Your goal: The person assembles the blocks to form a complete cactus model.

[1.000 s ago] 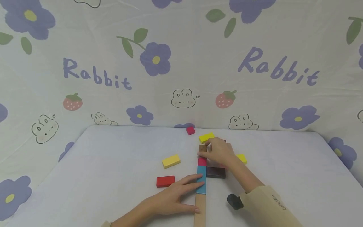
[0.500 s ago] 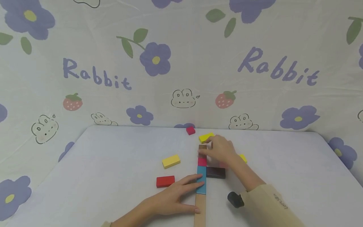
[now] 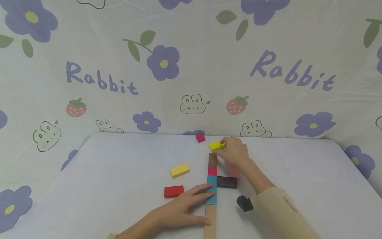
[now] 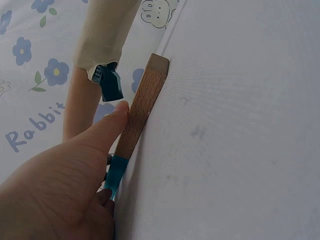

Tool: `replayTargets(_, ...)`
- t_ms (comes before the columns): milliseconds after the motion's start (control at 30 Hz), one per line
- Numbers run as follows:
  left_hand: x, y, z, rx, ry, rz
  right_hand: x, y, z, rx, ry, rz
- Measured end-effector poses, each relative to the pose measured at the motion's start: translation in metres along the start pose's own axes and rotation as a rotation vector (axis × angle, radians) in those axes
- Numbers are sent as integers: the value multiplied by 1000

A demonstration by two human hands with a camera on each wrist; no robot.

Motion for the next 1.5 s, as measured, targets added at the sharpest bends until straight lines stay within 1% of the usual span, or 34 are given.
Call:
replayTargets(267, 1, 0, -1, 2, 4, 2, 3, 8, 7, 56, -50, 38)
replayTargets(633, 0, 1, -1, -1, 4, 4, 11, 17, 16, 154, -54, 22)
replayTargets(900, 0, 1, -1, 10, 13, 10, 19, 25, 23, 186, -83, 23)
replayTargets(1033, 0, 0, 0, 12, 14, 11, 21, 27, 23, 198, -71, 16)
replayTargets(1133, 0, 0, 0, 11, 14, 10, 22, 28, 23, 191, -43, -5)
replayTargets(1300, 0, 1, -1, 7, 11, 7, 23, 29, 20, 135, 8, -64)
replayTargets(1500, 1, 1, -1, 5, 8, 7, 26, 31, 20, 54, 3, -155)
Point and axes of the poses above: each hand's wrist, its own y-axis towards the middle knuckle, its own x-axis out of the palm, z = x × y, the point moved 9 cm from there along y, towards the middle knuckle, and after that the axes turned 9 degrees about x, right-handed, at the moved point
